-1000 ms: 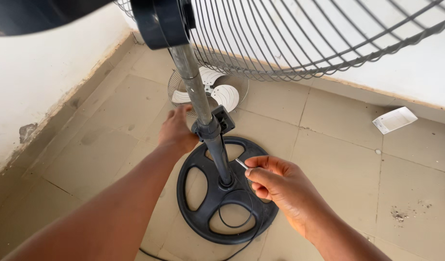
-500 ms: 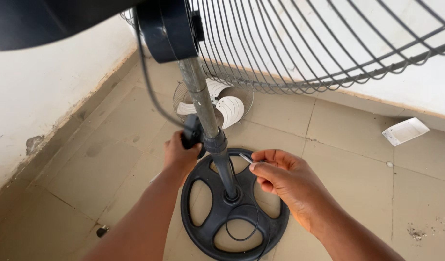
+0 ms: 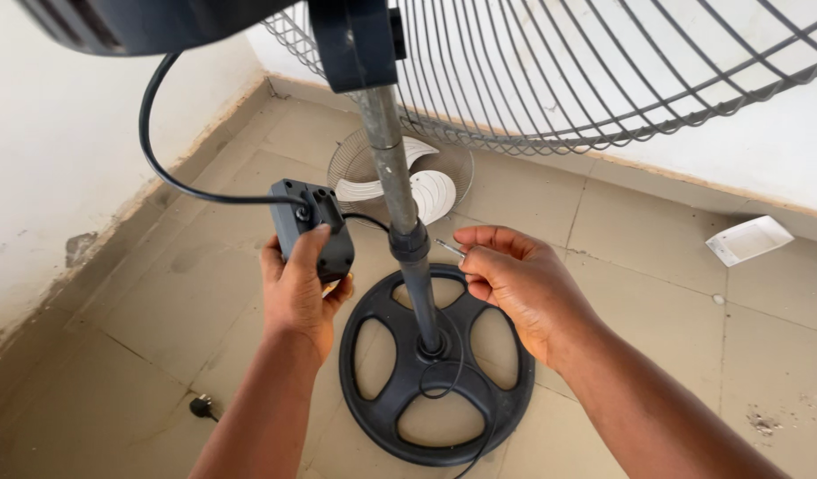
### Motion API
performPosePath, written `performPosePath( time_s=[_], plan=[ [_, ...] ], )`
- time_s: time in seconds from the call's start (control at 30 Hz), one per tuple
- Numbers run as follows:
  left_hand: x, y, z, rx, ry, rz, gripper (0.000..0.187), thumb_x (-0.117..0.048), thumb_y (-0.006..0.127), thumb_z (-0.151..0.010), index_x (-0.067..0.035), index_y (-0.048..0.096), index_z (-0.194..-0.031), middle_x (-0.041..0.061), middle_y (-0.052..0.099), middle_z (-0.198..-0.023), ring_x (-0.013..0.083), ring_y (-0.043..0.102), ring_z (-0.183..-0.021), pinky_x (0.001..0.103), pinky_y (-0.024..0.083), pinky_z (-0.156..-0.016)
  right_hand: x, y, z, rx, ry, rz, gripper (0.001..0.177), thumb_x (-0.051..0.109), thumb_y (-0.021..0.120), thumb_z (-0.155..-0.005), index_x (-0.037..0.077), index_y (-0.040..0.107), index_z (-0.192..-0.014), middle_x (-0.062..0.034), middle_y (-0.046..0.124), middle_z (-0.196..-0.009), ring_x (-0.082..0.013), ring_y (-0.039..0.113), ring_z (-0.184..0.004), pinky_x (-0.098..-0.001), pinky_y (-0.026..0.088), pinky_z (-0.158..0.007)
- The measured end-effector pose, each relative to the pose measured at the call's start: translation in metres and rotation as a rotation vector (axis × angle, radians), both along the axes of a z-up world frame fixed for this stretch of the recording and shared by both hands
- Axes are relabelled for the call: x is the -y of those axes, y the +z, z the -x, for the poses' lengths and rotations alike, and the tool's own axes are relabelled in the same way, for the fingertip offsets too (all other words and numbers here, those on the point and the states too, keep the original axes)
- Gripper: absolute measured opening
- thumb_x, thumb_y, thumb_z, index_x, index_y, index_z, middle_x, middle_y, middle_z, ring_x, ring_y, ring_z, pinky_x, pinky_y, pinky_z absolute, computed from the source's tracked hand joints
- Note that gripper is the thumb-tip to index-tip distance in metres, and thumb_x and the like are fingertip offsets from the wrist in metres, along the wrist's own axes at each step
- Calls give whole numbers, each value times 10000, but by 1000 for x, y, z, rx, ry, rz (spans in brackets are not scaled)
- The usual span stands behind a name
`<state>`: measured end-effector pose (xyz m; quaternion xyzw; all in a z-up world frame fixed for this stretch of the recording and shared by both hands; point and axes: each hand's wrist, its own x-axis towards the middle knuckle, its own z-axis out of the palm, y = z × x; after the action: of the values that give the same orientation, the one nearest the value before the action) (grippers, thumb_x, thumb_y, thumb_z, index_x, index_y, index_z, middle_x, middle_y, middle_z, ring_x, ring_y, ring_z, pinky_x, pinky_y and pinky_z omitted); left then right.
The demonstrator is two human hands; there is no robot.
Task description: The person assembles a standing fan by attaching the fan head to the pole and securing it with a knob. They then attach a control box to the pole and tighten it in place.
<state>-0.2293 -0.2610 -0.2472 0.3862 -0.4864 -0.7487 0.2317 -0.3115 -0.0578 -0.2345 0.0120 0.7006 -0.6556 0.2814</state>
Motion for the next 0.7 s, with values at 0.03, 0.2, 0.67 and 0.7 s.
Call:
performPosePath(
  time_s=[0.03,0.2,0.67,0.7],
  plan=[
    [-1,7,-2,-1,-8,0,581,-335,726,-732,-198,478,-1240,52,594,-1083,177,573,-895,396,513,-713,3,1,-1,1,5,2,389,156,740,-810,103,752,-1195,-18,717,-956,-116,629,-862,-266,550,-802],
    [-3,29,-9,106,-52,111,646,-357,772,-663,-203,551,-1250,63,600,-998,172,557,-800,358,471,-639,9,1,-1,-34,-12,30,414,146,807,-769,100,678,-1159,-24,715,-974,-110,678,-882,-276,551,-797],
    [3,13,9,220,-265,268,648,-286,791,-629,-168,642,-1249,53,705,-1042,166,665,-945,362,526,-805,19,0,23,-218,-27,14,399,62,841,-745,56,740,-1131,-52,719,-961,-137,689,-875,-277,578,-792],
    [3,14,8,229,-267,263,649,-280,784,-627,-180,637,-1251,48,704,-1037,164,662,-950,363,520,-808,21,1,21,-213,-21,14,407,66,839,-743,63,743,-1139,-56,724,-974,-143,700,-889,-278,583,-806]
  ],
)
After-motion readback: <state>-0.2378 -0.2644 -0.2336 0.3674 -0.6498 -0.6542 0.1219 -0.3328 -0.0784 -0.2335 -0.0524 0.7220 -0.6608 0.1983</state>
